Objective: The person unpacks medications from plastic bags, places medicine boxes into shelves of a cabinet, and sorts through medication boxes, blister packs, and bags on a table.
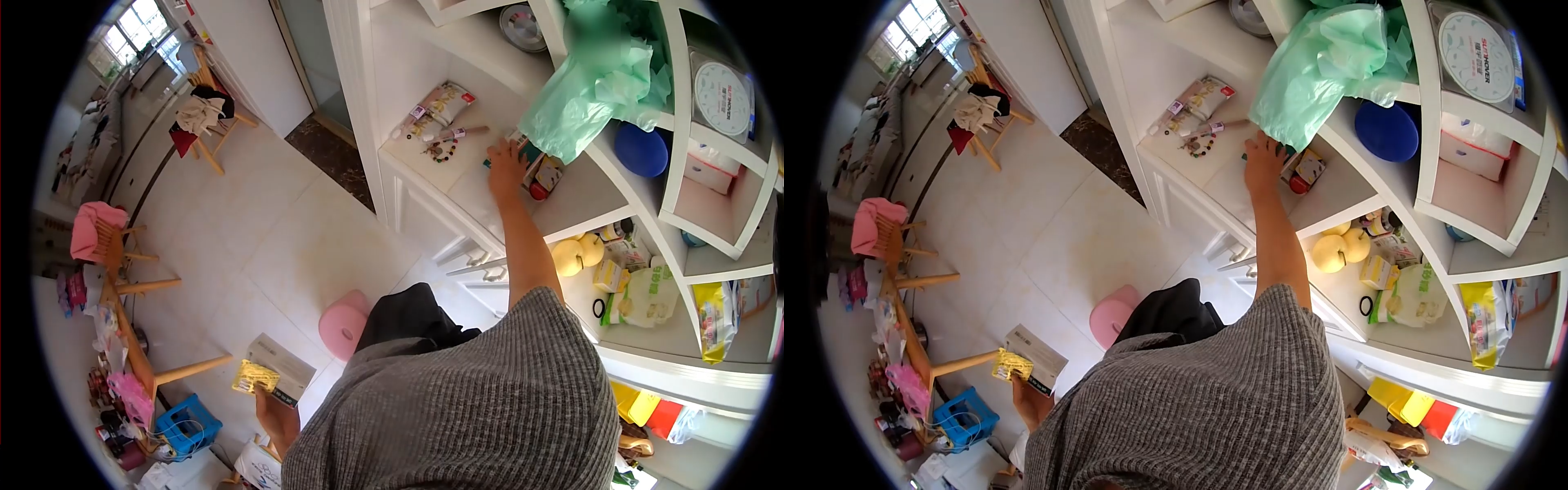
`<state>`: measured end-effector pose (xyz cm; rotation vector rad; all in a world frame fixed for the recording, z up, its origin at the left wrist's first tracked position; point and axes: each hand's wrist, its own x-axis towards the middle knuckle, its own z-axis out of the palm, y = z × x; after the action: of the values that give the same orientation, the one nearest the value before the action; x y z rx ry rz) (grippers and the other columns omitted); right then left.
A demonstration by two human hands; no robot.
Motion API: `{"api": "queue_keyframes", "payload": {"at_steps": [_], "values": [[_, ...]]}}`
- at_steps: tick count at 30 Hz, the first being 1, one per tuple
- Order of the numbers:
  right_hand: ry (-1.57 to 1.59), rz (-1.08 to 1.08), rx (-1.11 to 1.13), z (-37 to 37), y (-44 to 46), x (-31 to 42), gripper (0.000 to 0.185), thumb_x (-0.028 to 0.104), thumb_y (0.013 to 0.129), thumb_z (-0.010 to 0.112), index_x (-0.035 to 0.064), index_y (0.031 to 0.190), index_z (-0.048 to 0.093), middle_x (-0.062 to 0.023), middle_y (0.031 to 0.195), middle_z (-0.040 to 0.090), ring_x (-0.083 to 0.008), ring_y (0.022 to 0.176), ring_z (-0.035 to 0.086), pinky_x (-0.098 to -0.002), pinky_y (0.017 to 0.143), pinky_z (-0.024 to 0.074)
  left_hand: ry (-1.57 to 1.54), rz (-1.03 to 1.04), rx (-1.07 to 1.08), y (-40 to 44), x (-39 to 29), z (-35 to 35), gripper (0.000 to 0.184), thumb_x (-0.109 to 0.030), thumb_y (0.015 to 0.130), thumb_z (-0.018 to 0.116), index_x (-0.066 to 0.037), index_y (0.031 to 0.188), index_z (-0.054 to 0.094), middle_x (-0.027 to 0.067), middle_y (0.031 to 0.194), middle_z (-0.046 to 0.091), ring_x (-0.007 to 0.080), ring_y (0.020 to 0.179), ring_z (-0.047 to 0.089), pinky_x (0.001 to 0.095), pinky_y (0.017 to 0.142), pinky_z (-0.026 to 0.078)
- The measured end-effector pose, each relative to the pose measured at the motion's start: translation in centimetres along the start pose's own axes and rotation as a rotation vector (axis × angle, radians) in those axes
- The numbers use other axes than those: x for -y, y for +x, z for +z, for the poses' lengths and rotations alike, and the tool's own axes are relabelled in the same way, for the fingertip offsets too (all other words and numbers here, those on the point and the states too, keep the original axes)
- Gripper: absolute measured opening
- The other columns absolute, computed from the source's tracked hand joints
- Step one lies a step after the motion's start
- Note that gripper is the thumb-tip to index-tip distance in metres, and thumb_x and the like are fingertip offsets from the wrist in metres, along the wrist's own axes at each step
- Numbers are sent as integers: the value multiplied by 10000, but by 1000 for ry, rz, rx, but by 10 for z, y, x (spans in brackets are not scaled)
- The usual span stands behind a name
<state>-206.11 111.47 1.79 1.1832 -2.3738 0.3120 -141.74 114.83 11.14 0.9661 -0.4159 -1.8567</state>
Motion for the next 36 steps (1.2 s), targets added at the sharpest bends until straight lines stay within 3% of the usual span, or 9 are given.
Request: {"api": "queue_keyframes", "payload": {"at_steps": [5, 11, 14, 18, 21, 24, 30, 33, 36], "values": [[64, -54, 25, 1, 0, -5, 397, -43, 723, 564, 126, 1082, 576, -86, 1296, 470, -316, 1280, 357, -500, 1015, 321, -42, 13, 4, -6, 1, 2, 524, -345, 924, 510, -59, 1338, 363, 99, 1299, 474, 246, 1177, 464, 410, 981, 373], [-82, -100, -154, -40, -7, 13, 422, 24, 756, 574, 92, 1168, 514, -129, 1224, 498, -329, 1189, 426, -454, 1002, 346, -12, 19, 33, -8, 4, -16, 539, -366, 917, 516, -64, 1336, 367, 89, 1301, 470, 239, 1182, 452, 406, 985, 359], [447, 253, -337, -54, -21, 48, 482, 68, 741, 620, 51, 1200, 474, -160, 1201, 497, -323, 1163, 435, -436, 987, 358, -26, 26, 50, -7, 7, -9, 539, -365, 915, 518, -60, 1334, 369, 88, 1299, 471, 243, 1180, 455, 406, 982, 361], [1572, 1424, -544, -33, -51, 54, 420, 86, 793, 555, -7, 1193, 468, -109, 1138, 517, -269, 1027, 508, -344, 885, 426, -32, 23, 37, -4, 9, -5, 529, -362, 919, 511, -57, 1330, 374, 90, 1297, 474, 247, 1176, 461, 406, 984, 362], [1593, 1670, -605, -6, -52, 15, 406, 141, 816, 506, -7, 1193, 472, -91, 1094, 544, -245, 941, 542, -322, 823, 454, -17, 7, 30, 0, 8, 3, 523, -358, 924, 504, -57, 1331, 374, 93, 1300, 473, 249, 1178, 461, 409, 989, 360], [1586, 1788, -661, -54, -33, 16, 429, 196, 825, 479, 10, 1212, 476, -106, 1092, 563, -221, 941, 552, -306, 819, 461, 6, -11, 52, 5, 6, 0, 538, -384, 919, 500, -83, 1346, 371, 73, 1322, 464, 249, 1208, 443, 423, 1017, 335], [1812, 1458, -936, -9, -23, -14, 451, 205, 825, 453, 11, 1232, 479, -138, 1155, 555, -229, 1022, 542, -312, 849, 450, 48, -33, 66, 12, 6, -5, 557, -424, 921, 480, -95, 1356, 365, 69, 1327, 460, 254, 1228, 429, 436, 1027, 328], [1557, 1443, -827, -21, -17, -11, 430, 178, 846, 427, -4, 1233, 474, -155, 1167, 551, -236, 1032, 542, -300, 861, 447, 36, -41, 56, 11, 6, -6, 565, -432, 920, 479, -94, 1357, 361, 73, 1329, 457, 259, 1228, 428, 439, 1022, 333], [1185, 1334, -529, -26, -20, -12, 395, 146, 875, 399, -27, 1221, 478, -173, 1185, 544, -234, 1054, 540, -283, 878, 441, 29, -60, 71, 8, 4, -6, 572, -435, 917, 484, -95, 1358, 358, 73, 1329, 454, 261, 1228, 428, 438, 1019, 337]]}}
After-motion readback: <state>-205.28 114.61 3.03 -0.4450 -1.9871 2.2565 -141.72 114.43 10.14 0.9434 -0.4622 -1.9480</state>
